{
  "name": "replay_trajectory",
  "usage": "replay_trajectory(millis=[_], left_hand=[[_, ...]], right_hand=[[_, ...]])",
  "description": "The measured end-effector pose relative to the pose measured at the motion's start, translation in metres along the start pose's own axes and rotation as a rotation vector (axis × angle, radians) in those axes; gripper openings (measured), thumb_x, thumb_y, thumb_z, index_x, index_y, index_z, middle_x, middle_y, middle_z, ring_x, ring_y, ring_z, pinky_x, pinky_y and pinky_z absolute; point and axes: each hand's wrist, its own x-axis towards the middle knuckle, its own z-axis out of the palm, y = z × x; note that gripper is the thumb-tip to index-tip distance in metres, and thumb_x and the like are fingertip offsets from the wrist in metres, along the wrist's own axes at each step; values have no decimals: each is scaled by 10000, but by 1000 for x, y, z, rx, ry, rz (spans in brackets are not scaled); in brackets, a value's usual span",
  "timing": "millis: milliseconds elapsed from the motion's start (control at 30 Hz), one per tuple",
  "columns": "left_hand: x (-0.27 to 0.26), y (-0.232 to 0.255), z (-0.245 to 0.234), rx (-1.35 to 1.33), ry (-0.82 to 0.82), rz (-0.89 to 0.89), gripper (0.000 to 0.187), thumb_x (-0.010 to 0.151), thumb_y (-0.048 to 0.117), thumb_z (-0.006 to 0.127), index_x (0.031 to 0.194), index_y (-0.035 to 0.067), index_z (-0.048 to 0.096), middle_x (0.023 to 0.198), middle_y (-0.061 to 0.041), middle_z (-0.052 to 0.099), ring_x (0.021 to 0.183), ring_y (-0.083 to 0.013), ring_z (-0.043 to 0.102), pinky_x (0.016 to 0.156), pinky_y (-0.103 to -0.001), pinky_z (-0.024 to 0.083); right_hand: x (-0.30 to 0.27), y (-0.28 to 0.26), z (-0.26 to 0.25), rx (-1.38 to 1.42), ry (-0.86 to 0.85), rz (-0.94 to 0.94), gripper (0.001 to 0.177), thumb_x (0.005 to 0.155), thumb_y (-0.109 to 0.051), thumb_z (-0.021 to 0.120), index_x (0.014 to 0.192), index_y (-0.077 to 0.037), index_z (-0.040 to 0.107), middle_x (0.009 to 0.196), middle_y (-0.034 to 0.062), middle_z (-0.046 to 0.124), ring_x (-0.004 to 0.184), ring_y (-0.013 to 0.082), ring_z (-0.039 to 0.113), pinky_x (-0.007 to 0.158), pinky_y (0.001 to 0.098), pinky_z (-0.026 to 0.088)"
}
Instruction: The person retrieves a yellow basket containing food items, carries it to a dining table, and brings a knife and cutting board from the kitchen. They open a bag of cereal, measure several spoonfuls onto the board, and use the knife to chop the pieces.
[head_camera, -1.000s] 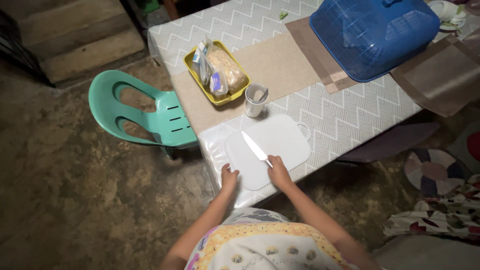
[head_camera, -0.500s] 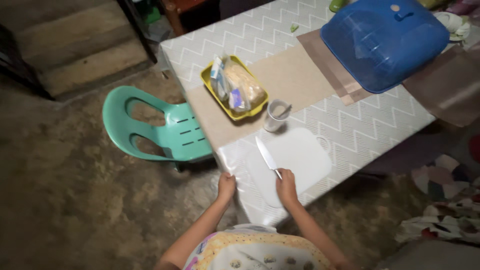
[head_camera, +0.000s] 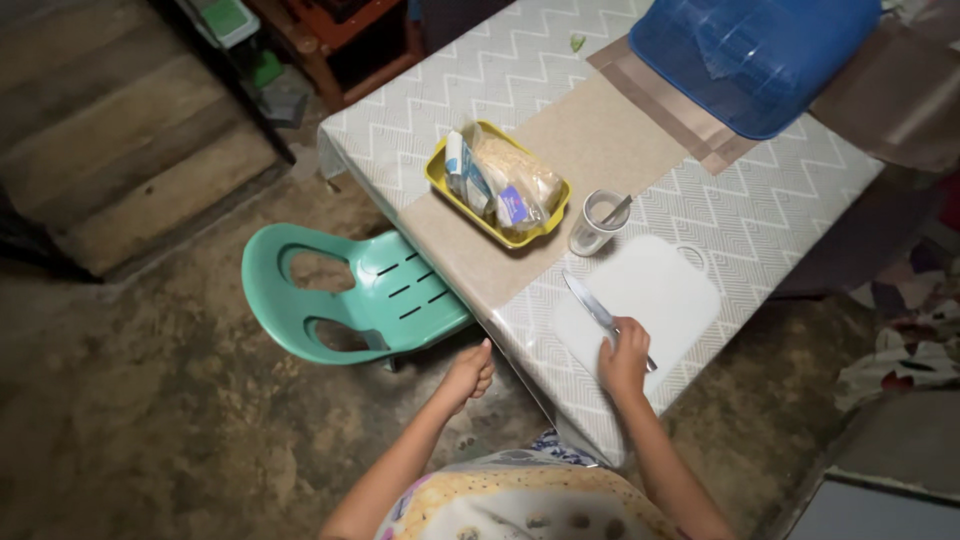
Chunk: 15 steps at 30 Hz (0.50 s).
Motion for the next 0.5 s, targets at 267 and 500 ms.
replay_trajectory(millis=[267, 500], left_hand=[[42, 24, -17, 83, 8, 195, 231, 1083, 289, 452, 1034, 78, 531, 653, 29, 382, 483, -80, 309, 409, -253, 227], [68, 49, -2, 293, 40, 384, 406, 894, 28, 545, 1286, 93, 464, 1002, 47, 640, 744, -89, 585, 623, -247, 468]], right_hand=[[28, -34, 12, 181, 4, -103, 387, 842, 0, 617, 1227, 7, 578, 1254, 233, 564, 1189, 422, 541, 1039, 472, 438], [64, -52, 32, 344, -184, 79, 126, 908, -31, 618, 1033, -12, 623, 1035, 138, 645, 837, 284, 654, 734, 357, 529]])
